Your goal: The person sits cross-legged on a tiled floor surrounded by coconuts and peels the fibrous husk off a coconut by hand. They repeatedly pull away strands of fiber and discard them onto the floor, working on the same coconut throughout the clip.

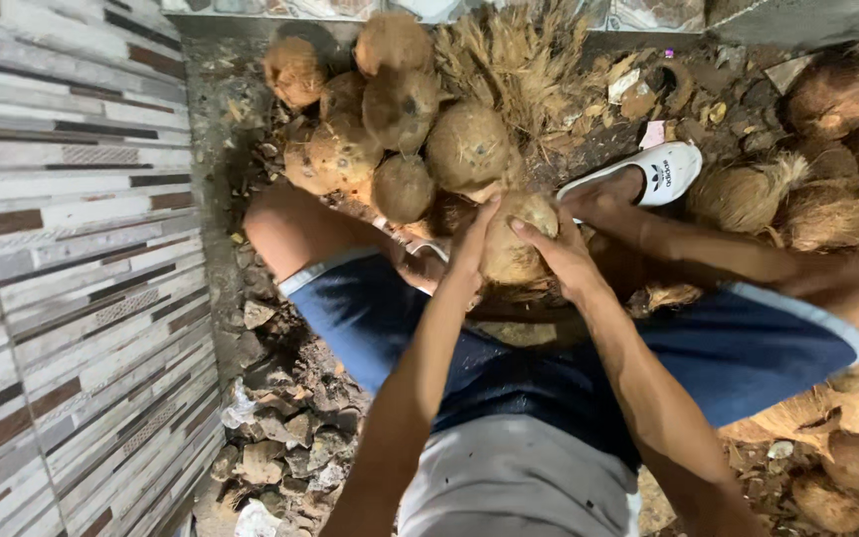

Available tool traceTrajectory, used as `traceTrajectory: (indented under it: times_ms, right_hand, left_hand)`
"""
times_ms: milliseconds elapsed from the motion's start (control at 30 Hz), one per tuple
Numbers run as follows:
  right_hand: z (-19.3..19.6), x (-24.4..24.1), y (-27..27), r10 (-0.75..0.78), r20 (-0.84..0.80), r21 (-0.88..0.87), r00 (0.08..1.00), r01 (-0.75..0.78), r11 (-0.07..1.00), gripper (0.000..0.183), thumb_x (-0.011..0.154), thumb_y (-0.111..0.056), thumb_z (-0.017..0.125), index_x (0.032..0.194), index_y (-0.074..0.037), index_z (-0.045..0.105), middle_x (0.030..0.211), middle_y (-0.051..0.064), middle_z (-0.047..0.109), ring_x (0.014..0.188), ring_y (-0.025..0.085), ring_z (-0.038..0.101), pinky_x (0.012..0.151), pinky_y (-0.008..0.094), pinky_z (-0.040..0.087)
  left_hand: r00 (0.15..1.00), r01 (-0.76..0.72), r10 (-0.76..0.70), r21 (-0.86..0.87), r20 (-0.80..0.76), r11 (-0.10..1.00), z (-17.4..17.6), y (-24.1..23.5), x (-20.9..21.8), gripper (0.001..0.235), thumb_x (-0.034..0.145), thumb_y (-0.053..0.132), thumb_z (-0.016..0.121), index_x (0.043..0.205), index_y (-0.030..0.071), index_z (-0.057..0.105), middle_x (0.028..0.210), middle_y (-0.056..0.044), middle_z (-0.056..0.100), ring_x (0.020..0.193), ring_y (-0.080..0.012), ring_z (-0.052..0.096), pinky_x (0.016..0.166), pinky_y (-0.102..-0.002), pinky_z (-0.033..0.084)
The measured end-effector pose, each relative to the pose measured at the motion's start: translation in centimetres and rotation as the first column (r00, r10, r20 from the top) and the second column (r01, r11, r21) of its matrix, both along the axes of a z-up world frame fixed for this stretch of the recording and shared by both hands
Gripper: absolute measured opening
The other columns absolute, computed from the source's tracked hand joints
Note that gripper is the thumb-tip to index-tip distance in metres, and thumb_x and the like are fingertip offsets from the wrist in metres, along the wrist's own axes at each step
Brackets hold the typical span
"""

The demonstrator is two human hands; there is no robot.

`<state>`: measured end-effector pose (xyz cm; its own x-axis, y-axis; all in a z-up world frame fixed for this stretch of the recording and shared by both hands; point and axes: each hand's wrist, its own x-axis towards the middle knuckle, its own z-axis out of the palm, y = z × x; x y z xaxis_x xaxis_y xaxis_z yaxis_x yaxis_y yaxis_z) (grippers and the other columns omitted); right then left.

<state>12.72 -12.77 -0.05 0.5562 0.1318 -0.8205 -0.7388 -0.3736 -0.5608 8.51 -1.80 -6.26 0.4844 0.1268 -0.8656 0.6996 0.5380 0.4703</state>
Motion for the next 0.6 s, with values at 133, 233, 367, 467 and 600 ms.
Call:
traceTrajectory:
  times_ms: [133, 233, 367, 467, 600]
  right_hand:
    - [-10.1, -0.2, -4.7, -0.076, -0.133, -0.182, 0.988, 0.051, 0.982, 0.115, 0.073, -0.071, 0.079, 0.158, -0.019, 0.022, 0.159, 0.020, 0.022, 0.146, 0.041, 0.024, 0.112, 0.069, 0.026]
    - [-11.7, 0.3, -5.0, -0.267, -0.188, -0.314, 0.945, 0.200, 0.928, 0.116, 0.063, -0.071, 0.083, 0.155, -0.027, 0.029, 0.157, 0.018, 0.028, 0.144, 0.040, 0.031, 0.108, 0.072, 0.030]
    - [-15.7, 2.2, -6.0, -0.438, -0.058, -0.402, 0.897, 0.381, 0.833, 0.120, 0.067, -0.076, 0.078, 0.156, -0.015, 0.027, 0.159, 0.021, 0.026, 0.147, 0.037, 0.026, 0.119, 0.055, 0.027]
    - [-14.5, 5.3, -4.5, -0.547, 0.007, -0.382, 0.837, 0.508, 0.772, 0.114, 0.074, -0.071, 0.077, 0.158, -0.018, 0.022, 0.161, 0.021, 0.021, 0.148, 0.037, 0.024, 0.121, 0.054, 0.025]
    - [-18.7, 9.0, -5.2, -0.648, 0.121, -0.263, 0.752, 0.653, 0.710, 0.112, 0.084, -0.059, 0.080, 0.159, -0.006, 0.016, 0.161, 0.029, 0.014, 0.149, 0.044, 0.018, 0.123, 0.057, 0.020]
  left_hand:
    - [0.986, 0.050, -0.049, 0.002, -0.157, 0.999, -2.0, -3.2, 1.5, 0.094, 0.079, 0.069, 0.065, 0.148, 0.010, 0.044, 0.151, -0.020, 0.044, 0.141, -0.0370, 0.039, 0.114, -0.052, 0.035]
    - [0.972, 0.057, -0.063, -0.034, -0.226, 0.998, -6.3, -4.8, 1.8, 0.080, 0.084, 0.068, 0.066, 0.139, 0.011, 0.051, 0.135, -0.023, 0.054, 0.130, -0.0362, 0.051, 0.106, -0.051, 0.044]
    - [0.978, -0.005, 0.005, -0.001, -0.209, 1.000, -6.0, -5.8, 5.6, 0.081, 0.085, 0.046, 0.070, 0.151, 0.011, 0.039, 0.158, -0.024, 0.031, 0.143, -0.0441, 0.033, 0.111, -0.056, 0.039]
    - [0.985, -0.007, -0.002, -0.051, -0.174, 0.999, -9.1, -7.2, 7.3, 0.073, 0.090, 0.042, 0.067, 0.152, 0.016, 0.039, 0.158, -0.022, 0.031, 0.144, -0.0430, 0.032, 0.112, -0.054, 0.038]
    - [0.991, 0.076, -0.084, -0.076, -0.102, 0.994, -11.3, -7.3, 10.1, 0.061, 0.100, 0.033, 0.055, 0.154, 0.015, 0.033, 0.162, -0.019, 0.023, 0.146, -0.0375, 0.028, 0.115, -0.051, 0.034]
